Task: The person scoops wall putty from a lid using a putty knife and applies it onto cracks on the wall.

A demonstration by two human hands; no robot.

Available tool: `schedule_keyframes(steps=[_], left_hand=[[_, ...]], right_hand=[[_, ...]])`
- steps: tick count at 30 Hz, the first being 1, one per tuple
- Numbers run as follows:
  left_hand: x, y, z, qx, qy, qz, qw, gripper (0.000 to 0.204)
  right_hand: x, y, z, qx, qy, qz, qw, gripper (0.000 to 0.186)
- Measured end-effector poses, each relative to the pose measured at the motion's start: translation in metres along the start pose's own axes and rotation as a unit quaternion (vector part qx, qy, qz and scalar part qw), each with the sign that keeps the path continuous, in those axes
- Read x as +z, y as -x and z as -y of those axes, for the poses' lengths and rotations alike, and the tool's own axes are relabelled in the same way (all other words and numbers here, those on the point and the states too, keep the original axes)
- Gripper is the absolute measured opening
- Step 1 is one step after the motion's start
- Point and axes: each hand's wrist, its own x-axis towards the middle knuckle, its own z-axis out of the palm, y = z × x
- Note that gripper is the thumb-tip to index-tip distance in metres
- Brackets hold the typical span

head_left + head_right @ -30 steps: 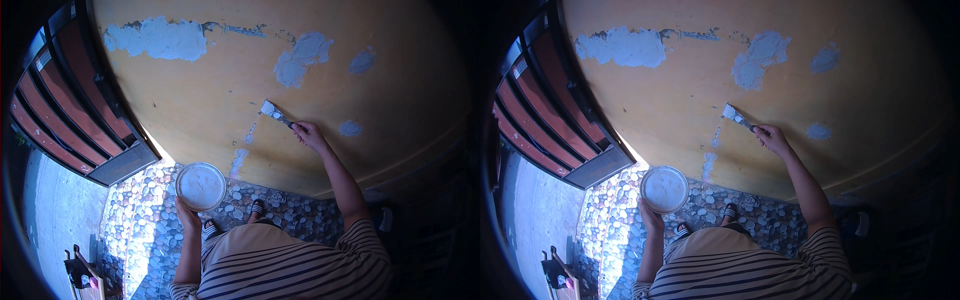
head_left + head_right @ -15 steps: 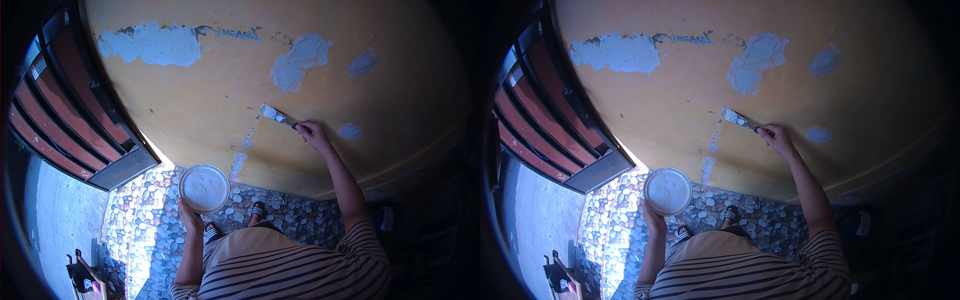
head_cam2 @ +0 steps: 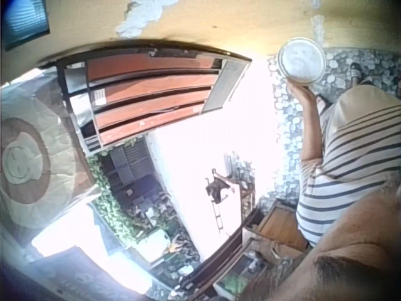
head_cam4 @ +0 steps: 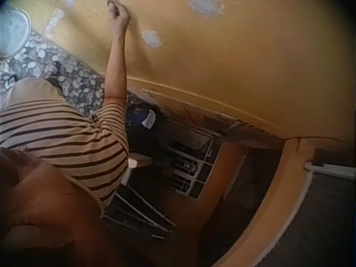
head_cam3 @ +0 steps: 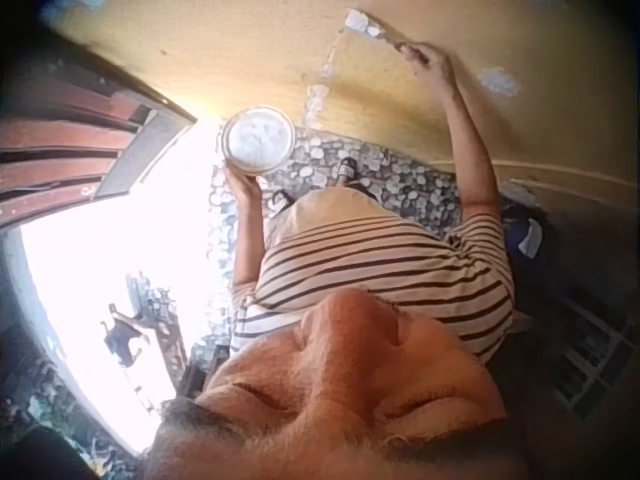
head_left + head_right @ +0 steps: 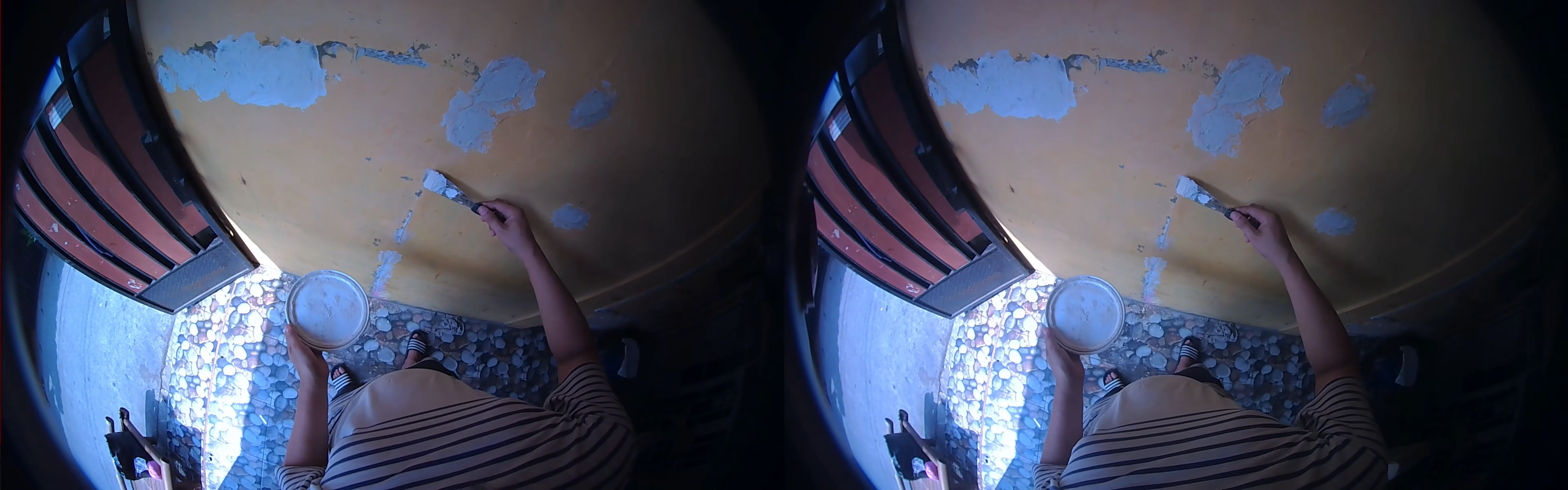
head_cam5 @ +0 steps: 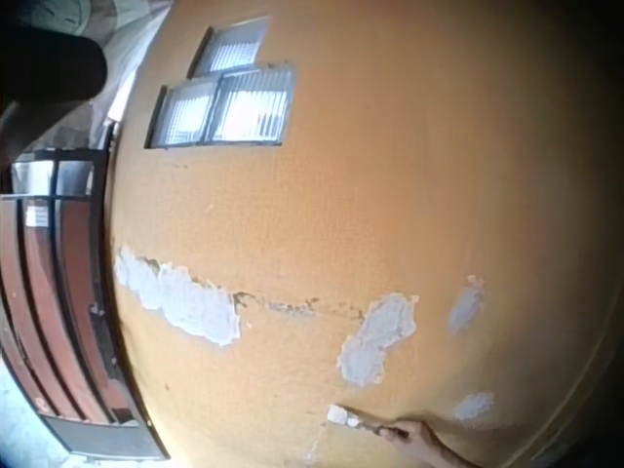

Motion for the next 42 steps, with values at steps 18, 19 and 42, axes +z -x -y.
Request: schedule_keyframes(steps=[18,19,42], left_hand=[[0.004,0.008,-0.018,0.036,-0.016,0.021,0.999,0.047],[0.006,0.009,-0.019,0.035,-0.017,0.034,0.999,0.047],[0.006,-0.004,-0.031,0.031,-0.011,0.025,0.999,0.054]], right_hand=[[-0.007,-0.001,-0.008,0.042,0.023,-0.017,0.999,0.029],[-0.006,0.001,-0.009,0.041,0.024,-0.016,0.999,0.029],[0.013,0.02,-0.037,0.038,0.013,-0.03,0.999,0.031]])
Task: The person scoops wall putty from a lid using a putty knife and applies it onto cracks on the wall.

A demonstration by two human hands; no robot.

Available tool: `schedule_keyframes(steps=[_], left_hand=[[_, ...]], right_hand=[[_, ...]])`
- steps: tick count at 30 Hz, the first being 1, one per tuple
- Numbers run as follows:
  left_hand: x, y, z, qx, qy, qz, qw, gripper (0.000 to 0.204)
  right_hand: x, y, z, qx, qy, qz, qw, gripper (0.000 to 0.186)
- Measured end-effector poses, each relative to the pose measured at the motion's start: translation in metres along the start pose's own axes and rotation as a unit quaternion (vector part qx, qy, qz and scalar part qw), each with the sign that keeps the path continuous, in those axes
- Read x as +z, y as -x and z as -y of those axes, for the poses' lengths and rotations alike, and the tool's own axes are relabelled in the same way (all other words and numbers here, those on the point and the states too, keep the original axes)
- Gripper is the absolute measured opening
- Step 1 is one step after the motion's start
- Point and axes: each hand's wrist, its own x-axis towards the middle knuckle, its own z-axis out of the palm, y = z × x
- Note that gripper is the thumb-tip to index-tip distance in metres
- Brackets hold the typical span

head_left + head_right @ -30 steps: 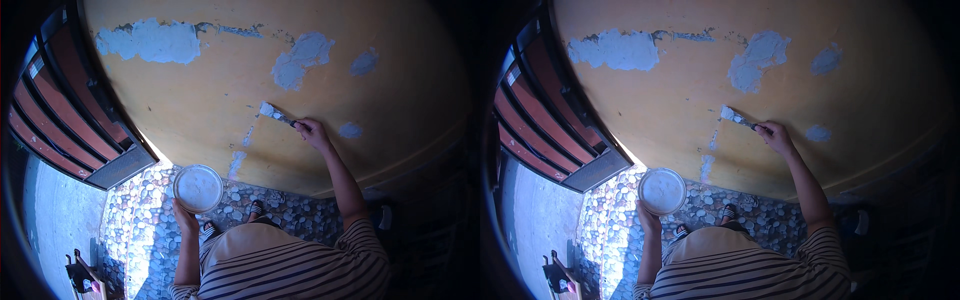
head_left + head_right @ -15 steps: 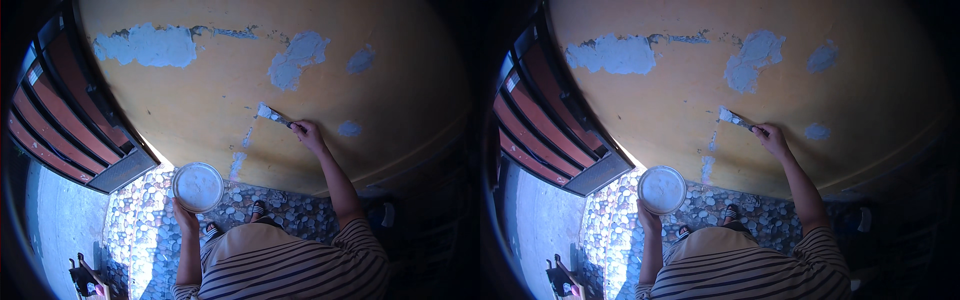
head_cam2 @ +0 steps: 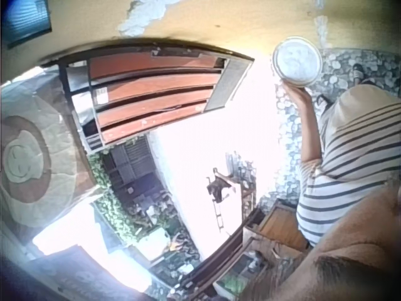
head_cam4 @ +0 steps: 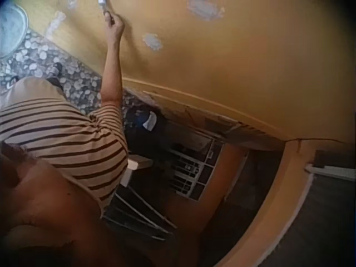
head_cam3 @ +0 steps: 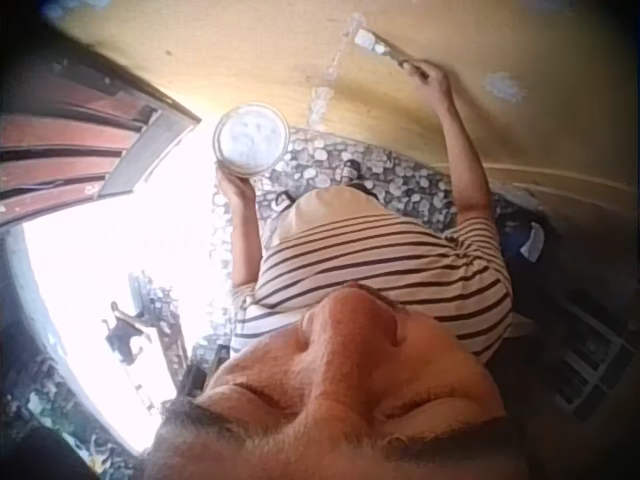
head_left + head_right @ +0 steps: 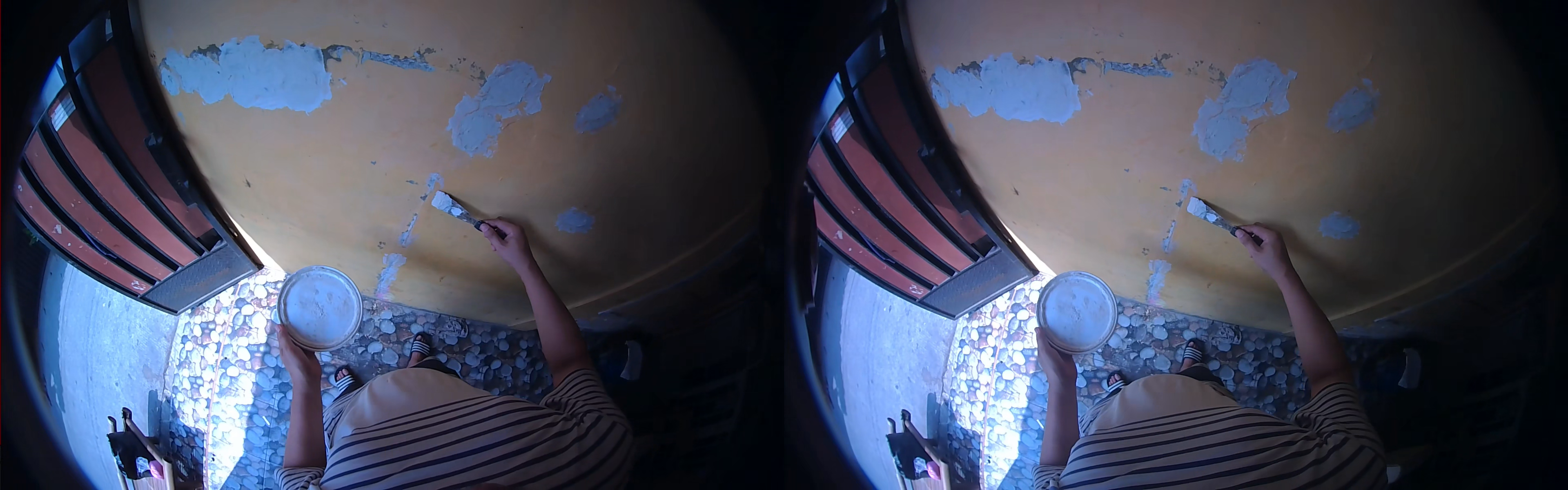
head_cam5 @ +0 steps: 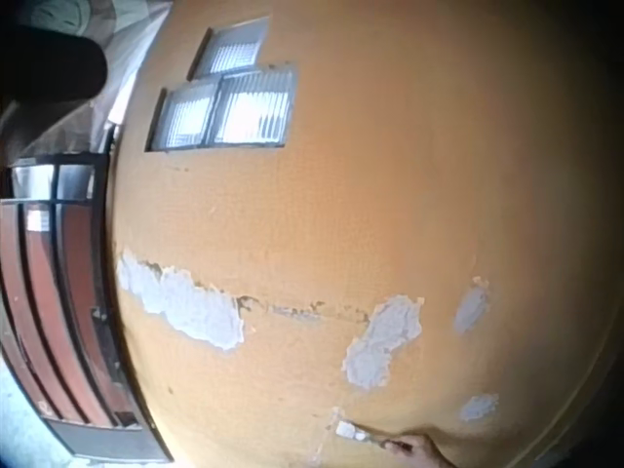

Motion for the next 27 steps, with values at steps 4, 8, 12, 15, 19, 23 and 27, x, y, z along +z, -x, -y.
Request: schedule_keyframes(steps=[4,8,12,15,19,23,27], left_hand=[[-0.002,-0.001,0.001,-0.007,0.003,0.003,1.0,0.05],[0.002,-0.002,0.0,-0.004,0.014,-0.012,1.0,0.049],[0.001,-0.006,-0.003,-0.006,0.012,0.016,1.0,0.053],[-0.008,-0.006,-0.001,-0.008,0.003,0.027,1.0,0.053],[0.001,-0.007,-0.005,0.0,-0.002,0.004,1.0,0.051],[0.003,-0.003,-0.009,0.001,0.008,0.003,1.0,0.05],[-0.01,-0.012,-0.002,0.002,-0.023,0.032,0.999,0.055]], right_hand=[[0.019,-0.01,0.035,-0.038,-0.023,0.002,0.999,0.028],[0.017,-0.01,0.031,-0.02,0.008,-0.032,0.999,0.028],[0.007,0.001,0.019,-0.022,-0.017,-0.005,1.0,0.029],[0.019,-0.007,0.048,-0.023,-0.036,-0.022,0.999,0.028],[0.008,-0.009,0.037,-0.019,0.003,-0.034,0.999,0.027],[-0.005,0.005,0.032,0.001,-0.018,-0.014,1.0,0.027],[0.009,-0.009,0.045,-0.029,-0.051,-0.027,0.998,0.028]])
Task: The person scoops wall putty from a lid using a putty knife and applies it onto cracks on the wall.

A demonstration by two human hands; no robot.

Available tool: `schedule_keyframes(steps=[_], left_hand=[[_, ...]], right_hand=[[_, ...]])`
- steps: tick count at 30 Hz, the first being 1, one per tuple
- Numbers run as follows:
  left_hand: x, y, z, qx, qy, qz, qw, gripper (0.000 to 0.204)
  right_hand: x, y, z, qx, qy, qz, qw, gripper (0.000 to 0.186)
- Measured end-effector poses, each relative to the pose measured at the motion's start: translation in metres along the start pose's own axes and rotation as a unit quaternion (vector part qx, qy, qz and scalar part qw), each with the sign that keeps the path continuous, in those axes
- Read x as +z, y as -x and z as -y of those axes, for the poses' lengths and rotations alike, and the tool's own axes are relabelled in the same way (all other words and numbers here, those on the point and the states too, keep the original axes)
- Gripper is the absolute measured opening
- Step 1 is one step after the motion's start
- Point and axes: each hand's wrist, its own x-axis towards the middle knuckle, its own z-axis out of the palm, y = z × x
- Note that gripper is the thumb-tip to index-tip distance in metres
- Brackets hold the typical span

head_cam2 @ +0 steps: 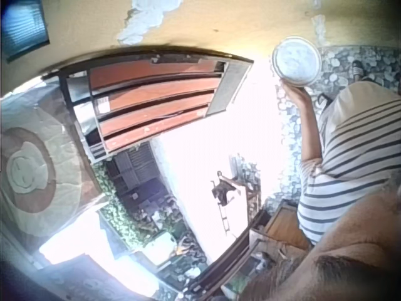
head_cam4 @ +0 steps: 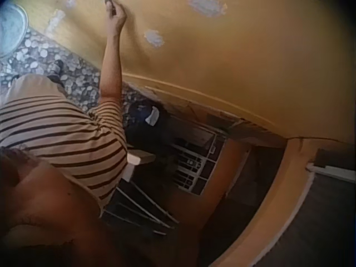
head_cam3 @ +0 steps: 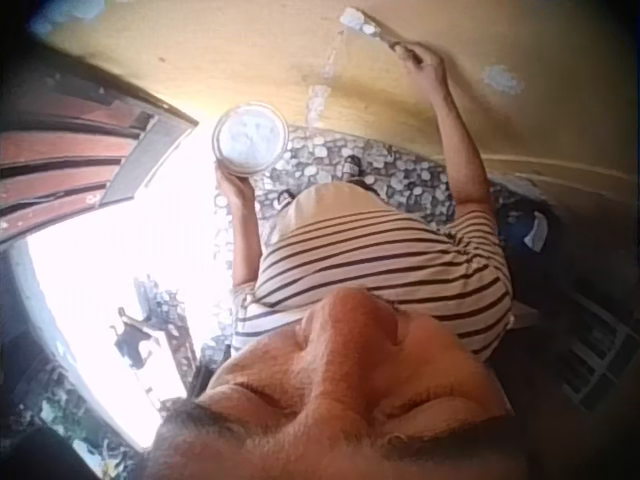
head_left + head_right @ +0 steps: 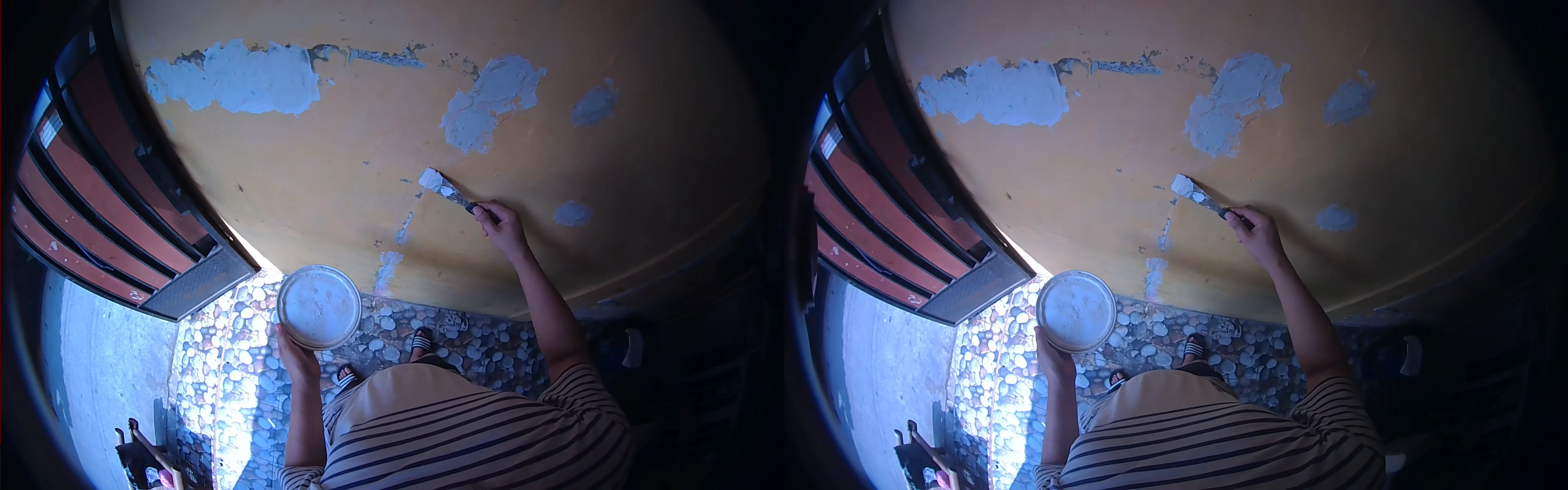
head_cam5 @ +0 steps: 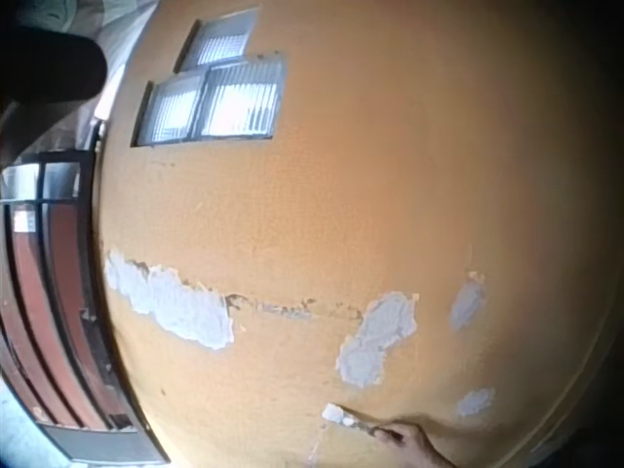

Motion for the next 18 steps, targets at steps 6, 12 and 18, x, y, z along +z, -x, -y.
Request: schedule_keyframes(steps=[6,12,18], left_hand=[[0.008,-0.004,0.0,-0.004,0.026,-0.023,0.999,0.056],[0.012,0.01,-0.006,-0.022,0.033,-0.029,0.999,0.05],[0.012,0.013,-0.001,-0.01,0.054,-0.015,0.998,0.048]], right_hand=[[-0.003,0.011,-0.02,0.029,-0.007,-0.006,1.0,0.027],[0.001,0.004,-0.008,0.019,-0.008,-0.012,1.0,0.025],[0.01,0.017,-0.032,0.02,0.025,0.03,0.999,0.025]])
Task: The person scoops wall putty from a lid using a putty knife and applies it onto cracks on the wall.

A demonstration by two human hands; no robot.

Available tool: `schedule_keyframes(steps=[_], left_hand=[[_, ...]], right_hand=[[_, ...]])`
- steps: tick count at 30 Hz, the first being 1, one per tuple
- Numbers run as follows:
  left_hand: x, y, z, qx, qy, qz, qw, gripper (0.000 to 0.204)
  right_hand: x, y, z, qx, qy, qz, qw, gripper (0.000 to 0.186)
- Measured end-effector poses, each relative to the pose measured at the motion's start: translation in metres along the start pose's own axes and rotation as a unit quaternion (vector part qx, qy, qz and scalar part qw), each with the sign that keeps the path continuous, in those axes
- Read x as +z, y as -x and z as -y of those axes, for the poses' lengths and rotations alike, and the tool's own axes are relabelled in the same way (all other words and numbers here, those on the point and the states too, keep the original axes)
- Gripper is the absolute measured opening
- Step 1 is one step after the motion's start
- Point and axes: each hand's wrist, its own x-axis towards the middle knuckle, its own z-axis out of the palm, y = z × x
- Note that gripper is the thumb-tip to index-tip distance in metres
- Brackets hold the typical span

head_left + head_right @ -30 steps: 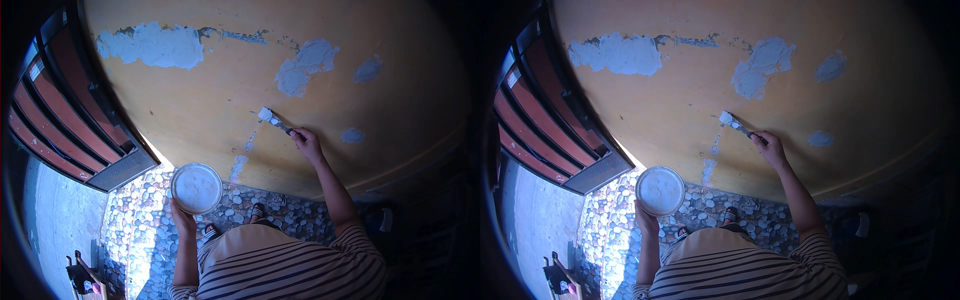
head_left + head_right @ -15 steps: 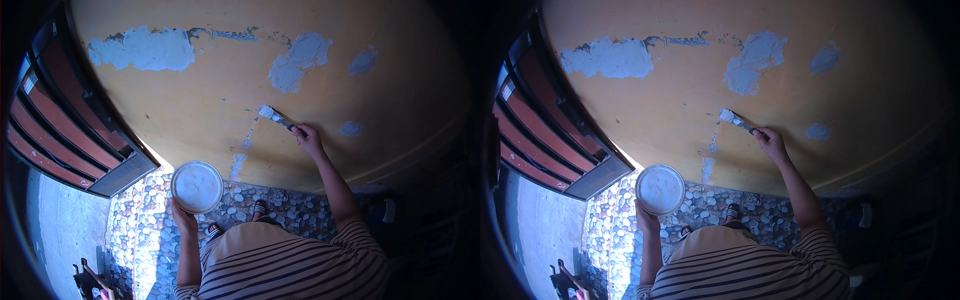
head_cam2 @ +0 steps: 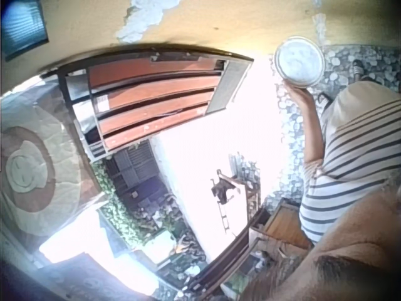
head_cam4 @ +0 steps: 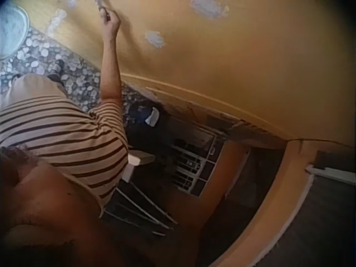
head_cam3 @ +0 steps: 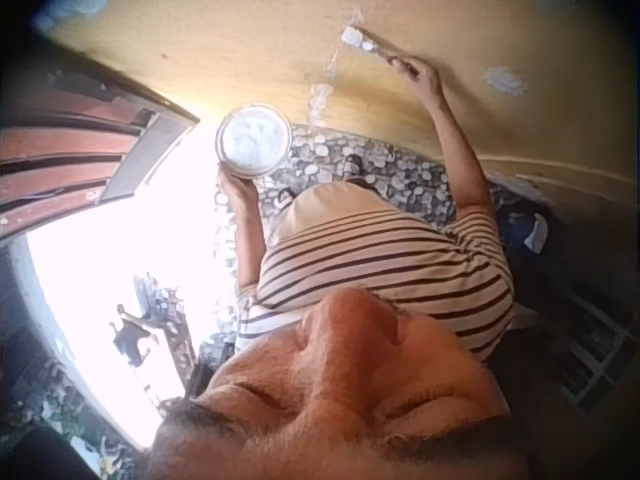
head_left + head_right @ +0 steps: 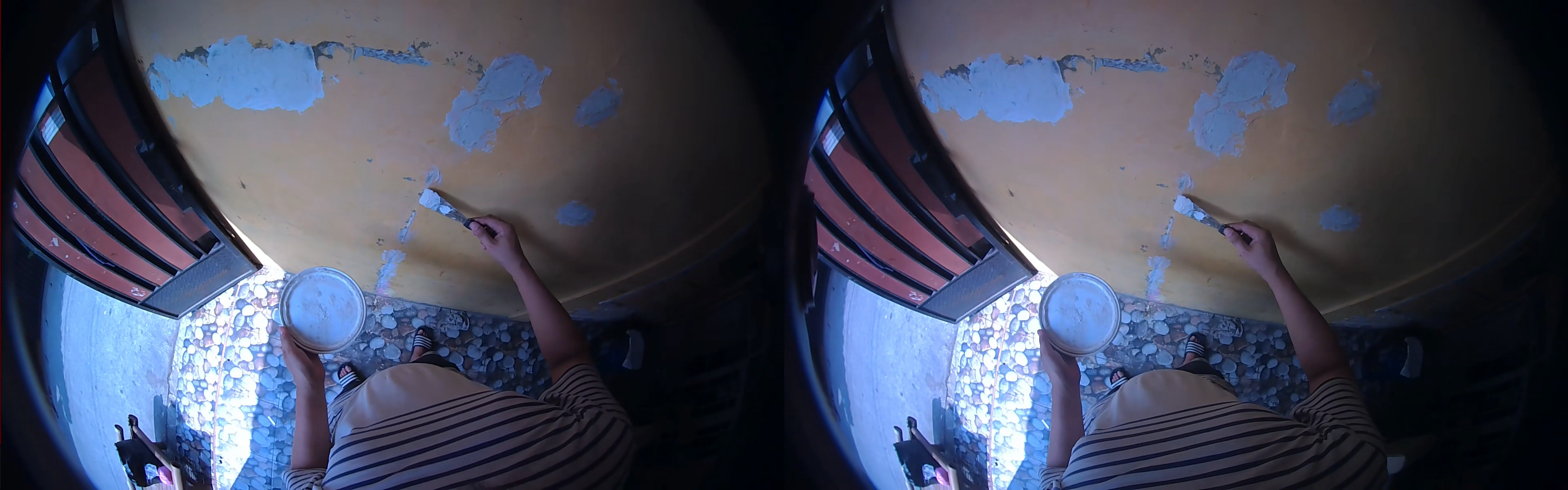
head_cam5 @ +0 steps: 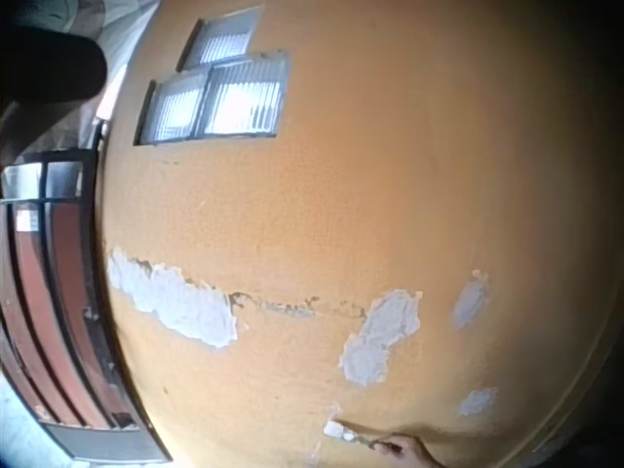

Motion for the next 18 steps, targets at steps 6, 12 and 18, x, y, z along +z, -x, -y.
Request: schedule_keyframes(steps=[6,12,18], left_hand=[[-0.006,-0.002,0.002,-0.005,-0.017,-0.029,0.999,0.05],[-0.004,-0.001,0.0,0.005,-0.007,-0.004,1.0,0.052],[-0.001,0.002,-0.003,0.011,-0.021,-0.02,1.0,0.053]], right_hand=[[0.012,-0.004,-0.009,-0.003,0.047,-0.056,0.997,0.023],[0.008,-0.006,-0.011,-0.002,0.026,-0.018,1.0,0.023],[0.0,-0.005,-0.008,-0.006,0.066,-0.042,0.997,0.026]])
